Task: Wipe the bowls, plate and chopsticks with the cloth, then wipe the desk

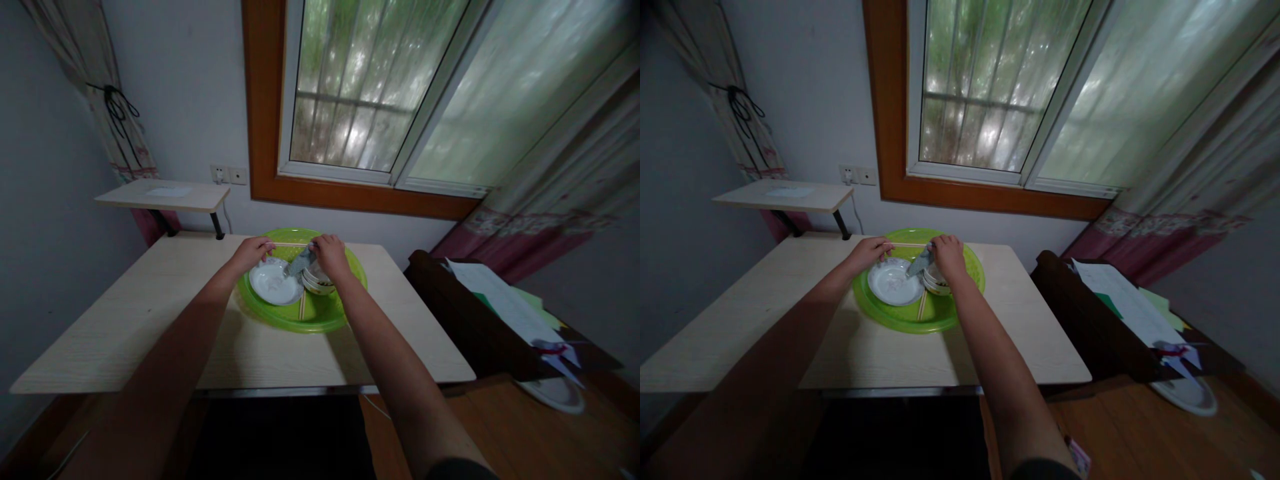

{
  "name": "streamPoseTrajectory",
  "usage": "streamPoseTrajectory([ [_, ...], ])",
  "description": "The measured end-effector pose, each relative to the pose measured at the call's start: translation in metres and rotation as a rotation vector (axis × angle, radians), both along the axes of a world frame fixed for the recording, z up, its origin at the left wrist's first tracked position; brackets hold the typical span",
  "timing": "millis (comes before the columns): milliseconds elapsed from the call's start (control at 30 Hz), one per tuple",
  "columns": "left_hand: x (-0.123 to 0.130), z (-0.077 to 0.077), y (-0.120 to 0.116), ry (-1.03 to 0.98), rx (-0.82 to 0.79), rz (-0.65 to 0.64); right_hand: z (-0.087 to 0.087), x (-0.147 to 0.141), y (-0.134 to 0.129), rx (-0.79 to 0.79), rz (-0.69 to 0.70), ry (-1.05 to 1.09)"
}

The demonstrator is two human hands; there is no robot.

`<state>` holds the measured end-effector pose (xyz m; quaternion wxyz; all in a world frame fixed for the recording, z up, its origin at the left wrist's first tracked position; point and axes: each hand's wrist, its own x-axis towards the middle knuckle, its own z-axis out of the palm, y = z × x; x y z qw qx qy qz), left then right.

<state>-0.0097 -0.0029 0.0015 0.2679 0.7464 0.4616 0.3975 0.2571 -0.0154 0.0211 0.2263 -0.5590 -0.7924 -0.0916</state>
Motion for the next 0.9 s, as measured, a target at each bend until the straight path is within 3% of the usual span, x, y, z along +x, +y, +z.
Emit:
streamPoseTrajectory([
  [233,0.005,0.002,-0.002,0.094,-0.047,-0.128,-0.002,-0.028,-0.012,0.017,0.208,-0.091],
  [333,0.003,0.002,-0.002,0.055,-0.051,-0.076,0.001,-0.023,-0.011,0.020,0.162,-0.055],
  [567,-0.001,0.002,0.000,-0.078,-0.079,0.075,-0.001,0.013,0.003,-0.014,-0.126,0.077],
  [767,-0.002,0.002,-0.001,-0.094,-0.082,0.090,-0.002,0.013,0.007,-0.001,-0.063,0.064],
  [900,-0.002,0.002,-0.002,-0.063,-0.077,0.049,0.000,0.006,0.004,-0.011,0.056,0.041],
])
